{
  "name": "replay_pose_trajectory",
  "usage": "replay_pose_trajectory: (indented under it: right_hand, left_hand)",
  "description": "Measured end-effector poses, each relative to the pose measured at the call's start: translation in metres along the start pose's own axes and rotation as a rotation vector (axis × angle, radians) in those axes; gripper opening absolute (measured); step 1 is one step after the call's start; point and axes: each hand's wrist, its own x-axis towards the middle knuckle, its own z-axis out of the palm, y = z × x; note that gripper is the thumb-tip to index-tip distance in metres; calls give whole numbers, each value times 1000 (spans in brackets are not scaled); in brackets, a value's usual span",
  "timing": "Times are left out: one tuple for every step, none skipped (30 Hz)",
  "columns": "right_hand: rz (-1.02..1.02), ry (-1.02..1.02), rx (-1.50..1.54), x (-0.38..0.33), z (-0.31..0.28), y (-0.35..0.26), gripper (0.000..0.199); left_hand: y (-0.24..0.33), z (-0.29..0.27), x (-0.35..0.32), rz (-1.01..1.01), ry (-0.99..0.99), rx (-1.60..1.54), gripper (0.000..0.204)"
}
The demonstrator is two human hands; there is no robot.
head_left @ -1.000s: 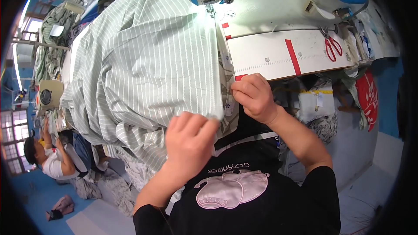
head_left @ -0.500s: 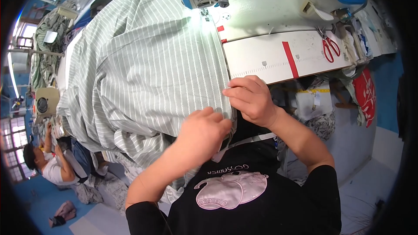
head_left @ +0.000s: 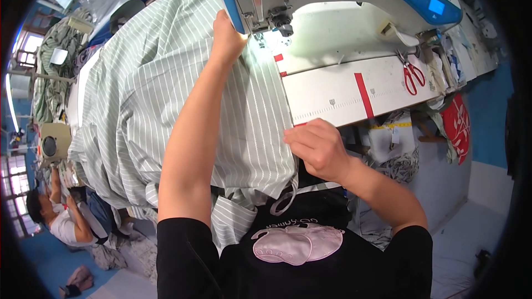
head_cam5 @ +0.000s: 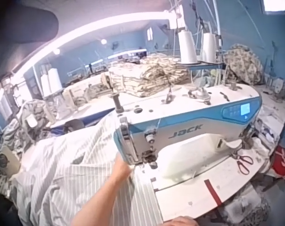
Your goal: Sew fabric pieces together using an industrial sewing machine to assemble pillowcases.
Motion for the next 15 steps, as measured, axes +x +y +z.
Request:
replay_pose_trajectory:
  right_hand:
    - [3,-12,2,-1,-3,1,14]
    - [5,-24,6,0,-5,2,14]
    - [2,-35,20,1,-6,1,14]
    - [13,-39,18,1,-6,3,14]
    - [15,-50,16,0,-7,5,14]
    - [20,-62,15,-1,-9,6,14]
    - [27,-74,12,-1,-10,7,13]
    - [32,-77,17,1,-10,7,13]
    - [28,-83,11,3,-10,7,13]
    - [26,-89,3,5,-11,8,12]
    - [20,-94,-4,7,-11,9,11]
    - [26,-95,-6,10,-12,10,11]
    - [23,-110,8,13,-11,12,11]
    - [20,-124,21,16,-11,14,10]
    - [15,-137,34,21,-10,15,9]
  left_hand:
    - [0,1,2,-10,-35,2,33]
    - [-1,1,3,-21,-69,6,35]
    - [-1,-6,1,-37,-102,19,37]
    - [6,-4,2,-40,-110,10,37]
    - [14,-1,2,-92,-77,26,37]
    - [24,3,0,-146,-47,40,37]
    - [29,7,0,-200,-17,54,37]
    - [25,6,-2,-206,-23,52,37]
    - [21,6,-3,-212,-17,76,36]
    - [18,7,-3,-216,-12,97,36]
    - [14,8,-2,-220,-4,120,37]
    - [8,12,-2,-219,-8,115,37]
    - [-2,16,-4,-289,70,-405,39]
    - [-11,20,-6,-345,150,-927,41]
    - [-21,21,-6,-387,229,-1449,43]
